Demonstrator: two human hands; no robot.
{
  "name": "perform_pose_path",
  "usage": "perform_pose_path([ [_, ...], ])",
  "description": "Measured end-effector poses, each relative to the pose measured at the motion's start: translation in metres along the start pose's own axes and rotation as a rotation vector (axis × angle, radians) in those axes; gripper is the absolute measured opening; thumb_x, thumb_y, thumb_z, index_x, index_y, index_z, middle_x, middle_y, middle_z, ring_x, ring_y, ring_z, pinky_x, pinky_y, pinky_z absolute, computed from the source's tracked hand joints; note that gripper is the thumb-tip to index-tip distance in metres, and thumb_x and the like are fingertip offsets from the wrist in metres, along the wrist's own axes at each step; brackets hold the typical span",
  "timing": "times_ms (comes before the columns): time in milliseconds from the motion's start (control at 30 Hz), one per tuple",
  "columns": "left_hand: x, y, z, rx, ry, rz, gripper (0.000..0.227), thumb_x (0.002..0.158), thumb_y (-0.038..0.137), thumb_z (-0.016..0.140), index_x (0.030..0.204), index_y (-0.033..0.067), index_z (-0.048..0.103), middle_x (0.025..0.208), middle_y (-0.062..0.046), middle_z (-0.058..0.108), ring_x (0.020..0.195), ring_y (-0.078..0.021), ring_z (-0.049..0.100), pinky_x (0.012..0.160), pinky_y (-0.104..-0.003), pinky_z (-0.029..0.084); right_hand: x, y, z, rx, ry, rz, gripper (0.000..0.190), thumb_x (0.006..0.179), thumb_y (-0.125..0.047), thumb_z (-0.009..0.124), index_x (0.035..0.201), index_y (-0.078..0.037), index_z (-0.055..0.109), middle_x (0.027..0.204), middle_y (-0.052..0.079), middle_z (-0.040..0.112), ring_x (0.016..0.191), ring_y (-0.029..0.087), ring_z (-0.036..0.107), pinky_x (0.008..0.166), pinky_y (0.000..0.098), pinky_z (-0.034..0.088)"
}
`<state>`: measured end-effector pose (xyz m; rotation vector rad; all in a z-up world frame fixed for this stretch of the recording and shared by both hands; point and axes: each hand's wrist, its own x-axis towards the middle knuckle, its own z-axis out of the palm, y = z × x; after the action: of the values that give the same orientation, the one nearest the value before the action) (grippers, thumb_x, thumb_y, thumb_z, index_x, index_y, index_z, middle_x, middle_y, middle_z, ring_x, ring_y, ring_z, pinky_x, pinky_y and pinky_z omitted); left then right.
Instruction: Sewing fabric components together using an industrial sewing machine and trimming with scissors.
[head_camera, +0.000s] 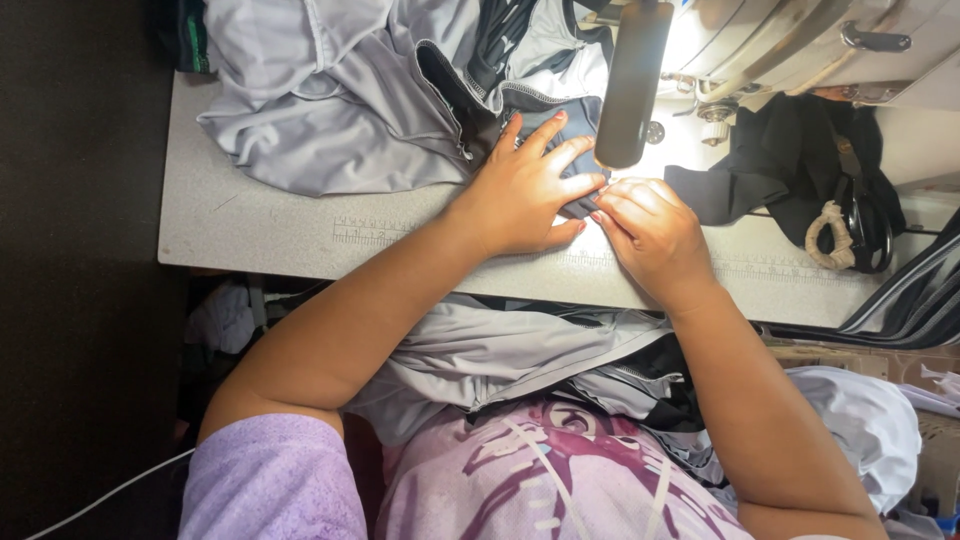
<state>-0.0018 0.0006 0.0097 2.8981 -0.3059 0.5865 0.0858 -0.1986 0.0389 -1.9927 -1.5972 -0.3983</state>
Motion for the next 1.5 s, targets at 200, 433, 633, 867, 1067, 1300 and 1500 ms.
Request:
perform_pose_path([
  [200, 0.009, -0.008, 0.005, -0.012, -0.007, -0.031, 0.05, 0.078, 0.056, 0.07, 0.12, 0.0295, 0.071, 0.135, -0.007, 0.06, 0.135, -0.0404, 0.046, 0.097, -0.07, 0.041, 0.001, 0.017, 0.014, 0.021, 0.04, -0.011, 0.003, 0.098, -0.011, 0.076, 0.098, -0.008, 0.076, 0.094, 0.008, 0.072, 0.088, 0.03, 0.069, 0.074, 0.0393, 0.059],
  [433, 0.028, -0.016, -0.009, -0.095, -0.207, -0.121, 0.052, 0.083, 0.053, 0.062, 0.127, 0.0249, 0.067, 0.147, -0.01, 0.049, 0.139, -0.0433, 0.035, 0.102, -0.075, 0.033, 0.012, 0.029, 0.015, 0.001, -0.023, 0.001, 0.009, 0.099, -0.001, 0.075, 0.108, -0.002, 0.076, 0.103, 0.013, 0.072, 0.092, 0.034, 0.063, 0.085, 0.0407, 0.053],
  [633, 0.028, -0.02, -0.006, -0.082, -0.119, -0.093, 0.048, 0.082, 0.05, 0.065, 0.122, 0.0238, 0.069, 0.144, -0.009, 0.052, 0.136, -0.0408, 0.039, 0.098, -0.074, 0.038, 0.013, 0.031, 0.019, -0.041, -0.022, 0.028, 0.011, 0.097, -0.002, 0.077, 0.107, -0.004, 0.077, 0.105, 0.012, 0.073, 0.096, 0.032, 0.065, 0.084, 0.0392, 0.055],
  [867, 0.026, -0.039, -0.077, -0.373, -0.089, -0.218, 0.053, 0.083, 0.023, 0.069, 0.135, 0.0187, 0.057, 0.137, -0.011, 0.06, 0.121, -0.0308, 0.058, 0.093, -0.044, 0.048, 0.034, 0.023, 0.02, 0.116, -0.061, 0.218, 0.025, 0.093, -0.003, 0.06, 0.113, -0.002, 0.074, 0.116, 0.016, 0.069, 0.116, 0.037, 0.054, 0.099, 0.0449, 0.049],
  [1067, 0.002, -0.061, -0.119, -0.178, 0.13, -0.118, 0.057, 0.075, 0.039, 0.087, 0.121, 0.0145, 0.065, 0.116, -0.004, 0.063, 0.102, -0.0298, 0.058, 0.081, -0.047, 0.048, 0.052, 0.001, 0.035, 0.314, -0.211, 0.286, 0.041, 0.097, -0.027, 0.068, 0.132, -0.006, 0.064, 0.114, 0.015, 0.063, 0.108, 0.03, 0.06, 0.096, 0.043, 0.046],
  [1300, 0.002, -0.039, -0.081, -0.159, -0.062, -0.041, 0.08, 0.064, 0.016, 0.093, 0.135, 0.0085, 0.059, 0.151, -0.013, 0.039, 0.147, -0.0337, 0.025, 0.122, -0.063, 0.016, 0.048, -0.016, 0.02, 0.132, -0.025, -0.104, 0.012, 0.094, -0.003, 0.079, 0.098, -0.002, 0.068, 0.108, 0.014, 0.07, 0.091, 0.029, 0.069, 0.077, 0.0402, 0.055],
  [1500, 0.033, -0.029, -0.019, -0.369, 0.191, -0.044, 0.02, 0.081, 0.014, 0.074, 0.088, 0.0041, 0.058, 0.083, -0.009, 0.06, 0.072, -0.0338, 0.064, 0.058, -0.047, 0.053, 0.01, -0.014, -0.041, -0.131, 0.181, 0.24, 0.015, 0.098, 0.001, 0.09, 0.101, -0.003, 0.076, 0.093, 0.007, 0.073, 0.085, 0.025, 0.069, 0.076, 0.034, 0.05],
])
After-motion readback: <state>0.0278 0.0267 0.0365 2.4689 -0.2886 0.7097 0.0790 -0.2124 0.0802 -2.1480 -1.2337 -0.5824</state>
